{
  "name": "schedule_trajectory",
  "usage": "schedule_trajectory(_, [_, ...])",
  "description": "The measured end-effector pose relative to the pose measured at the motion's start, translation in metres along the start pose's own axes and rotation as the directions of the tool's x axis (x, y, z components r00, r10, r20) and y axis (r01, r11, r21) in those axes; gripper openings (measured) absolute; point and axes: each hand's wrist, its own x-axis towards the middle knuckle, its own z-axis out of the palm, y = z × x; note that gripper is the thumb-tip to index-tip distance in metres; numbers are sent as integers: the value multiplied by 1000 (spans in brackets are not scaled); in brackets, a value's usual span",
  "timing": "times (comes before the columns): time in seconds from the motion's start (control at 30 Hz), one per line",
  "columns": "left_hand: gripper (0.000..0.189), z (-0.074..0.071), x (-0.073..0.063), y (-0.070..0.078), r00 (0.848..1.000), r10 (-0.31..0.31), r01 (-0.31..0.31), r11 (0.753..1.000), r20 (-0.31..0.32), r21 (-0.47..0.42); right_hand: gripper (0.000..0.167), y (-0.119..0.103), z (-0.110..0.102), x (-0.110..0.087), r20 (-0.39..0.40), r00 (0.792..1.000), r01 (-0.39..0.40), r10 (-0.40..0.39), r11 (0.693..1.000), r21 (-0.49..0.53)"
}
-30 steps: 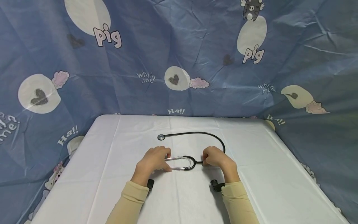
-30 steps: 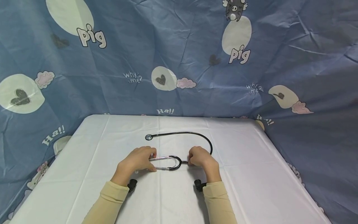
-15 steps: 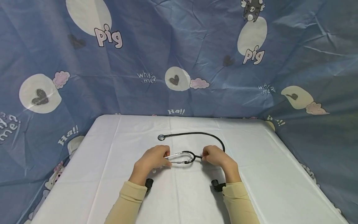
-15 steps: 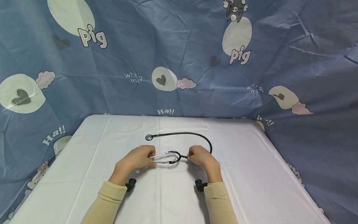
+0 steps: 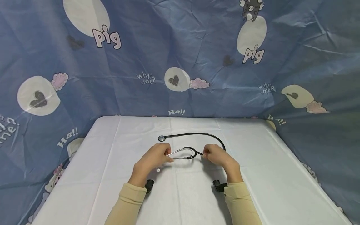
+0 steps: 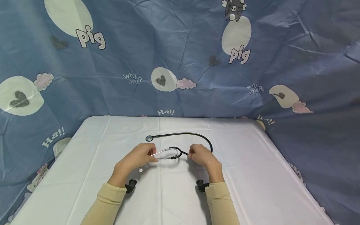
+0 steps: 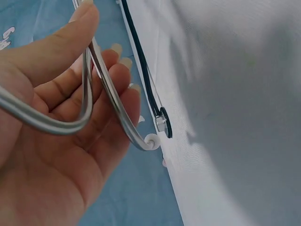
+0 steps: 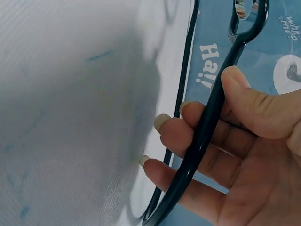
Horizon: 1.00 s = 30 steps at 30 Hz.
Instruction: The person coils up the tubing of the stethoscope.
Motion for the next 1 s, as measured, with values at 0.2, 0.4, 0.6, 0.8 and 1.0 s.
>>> schedule_trajectory(0.2, [22, 0, 2, 0, 1000, 4, -4, 999, -9, -40, 11, -1, -1, 1, -6, 1000, 1, -1, 1000, 1])
schedule_trajectory(0.4, [19, 0, 2, 0, 1000, 10, -11, 998, -24, -57, 10, -2, -2, 1, -24, 1000, -10, 10, 1000, 10])
schedule_trajectory(0.6, [18, 0, 1, 2, 1000, 8, -10, 997, -28, -76, 10, -4, -1, 1, -41, 999, -15, 16, 1000, 21])
schedule_trajectory(0.8, [17, -1, -1, 4, 1000, 8, -10, 996, -27, -89, 8, -6, -1, 2, -58, 998, -11, 14, 999, 50])
schedule_trajectory(1.0, [18, -2, 0, 5, 999, 1, -4, 997, -44, -74, 8, -9, -1, 3, -85, 996, -7, 11, 999, 42])
